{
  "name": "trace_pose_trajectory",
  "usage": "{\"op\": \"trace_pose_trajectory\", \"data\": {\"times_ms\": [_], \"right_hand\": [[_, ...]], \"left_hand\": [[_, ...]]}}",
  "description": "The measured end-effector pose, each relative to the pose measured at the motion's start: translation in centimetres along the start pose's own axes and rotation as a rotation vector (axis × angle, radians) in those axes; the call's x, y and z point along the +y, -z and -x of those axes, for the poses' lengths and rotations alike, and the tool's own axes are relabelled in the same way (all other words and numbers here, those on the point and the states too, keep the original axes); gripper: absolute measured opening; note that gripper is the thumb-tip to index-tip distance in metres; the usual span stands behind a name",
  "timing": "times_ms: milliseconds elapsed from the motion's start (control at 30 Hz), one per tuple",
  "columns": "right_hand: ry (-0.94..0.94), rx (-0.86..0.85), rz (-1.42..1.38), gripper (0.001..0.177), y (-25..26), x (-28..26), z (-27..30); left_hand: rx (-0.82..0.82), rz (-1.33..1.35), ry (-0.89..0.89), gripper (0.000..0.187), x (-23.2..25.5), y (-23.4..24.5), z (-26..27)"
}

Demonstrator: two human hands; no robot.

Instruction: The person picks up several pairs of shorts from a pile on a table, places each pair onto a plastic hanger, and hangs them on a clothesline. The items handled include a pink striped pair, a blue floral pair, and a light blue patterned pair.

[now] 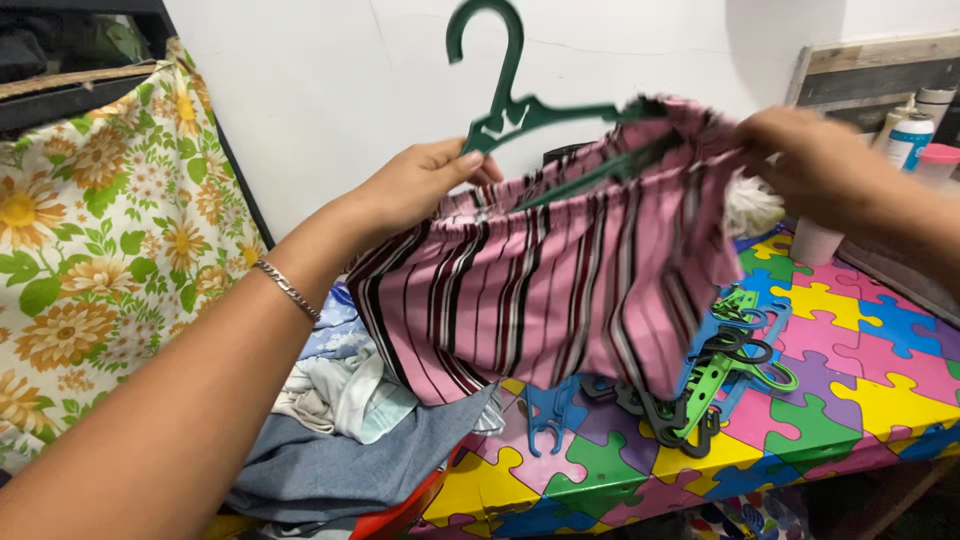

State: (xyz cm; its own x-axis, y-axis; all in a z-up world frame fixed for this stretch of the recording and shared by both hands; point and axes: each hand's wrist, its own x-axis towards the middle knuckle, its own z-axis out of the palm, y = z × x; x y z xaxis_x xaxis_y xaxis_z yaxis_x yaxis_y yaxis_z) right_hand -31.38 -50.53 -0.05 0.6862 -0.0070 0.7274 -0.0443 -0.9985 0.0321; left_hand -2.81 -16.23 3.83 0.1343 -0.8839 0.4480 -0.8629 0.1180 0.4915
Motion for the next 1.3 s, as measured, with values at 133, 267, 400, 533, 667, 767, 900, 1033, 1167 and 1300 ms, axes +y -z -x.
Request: {"op": "trace_pose_trajectory", "data": {"times_ms": [133,267,400,533,667,767,900,1033,1167,1300], "right_hand": [[-0.184,-0.019,0.103,0.019,2.4,2.4,-1.3],[-0.345,-0.074,0.036,0.027,3.3,0.1,-2.0],[-0.221,-0.14,-0.131,0.031,4.1,-1.6,-2.9],[-0.04,-0.043,-0.216,0.02,5.3,-1.9,-3.2],[0.085,0.049,-0.219,0.014,6.3,-3.0,-2.1],[0.006,-0.135,-0.392,0.017,7.1,-4.2,-1.4],[0.009,0.073,-0.226,0.034,6.0,-5.5,-3.1],[-0.2,-0.228,-0.102,0.036,4.1,-6.4,-4.4],[-0.453,-0.219,-0.177,0.032,3.7,-4.8,-3.2],[-0.16,-0.063,-0.146,0.042,4.2,-2.5,-2.3]], "left_hand": [[-0.112,0.112,0.174,0.038,0.2,0.0,1.4],[-0.173,-0.017,0.323,0.039,2.4,-0.1,1.2],[-0.213,0.209,0.207,0.039,3.3,-0.5,0.2],[-0.087,0.111,0.227,0.037,2.2,-0.2,-0.7],[-0.008,0.165,0.189,0.036,1.5,0.3,-0.3],[-0.041,0.348,0.272,0.032,1.8,0.1,-0.3],[-0.13,0.211,0.179,0.036,2.3,-0.1,-2.1],[-0.231,0.133,0.016,0.04,2.6,-0.5,-4.8],[-0.054,-0.035,0.03,0.039,2.0,-0.7,-4.8],[0.163,-0.122,0.021,0.033,0.7,-0.8,-3.9]]}}
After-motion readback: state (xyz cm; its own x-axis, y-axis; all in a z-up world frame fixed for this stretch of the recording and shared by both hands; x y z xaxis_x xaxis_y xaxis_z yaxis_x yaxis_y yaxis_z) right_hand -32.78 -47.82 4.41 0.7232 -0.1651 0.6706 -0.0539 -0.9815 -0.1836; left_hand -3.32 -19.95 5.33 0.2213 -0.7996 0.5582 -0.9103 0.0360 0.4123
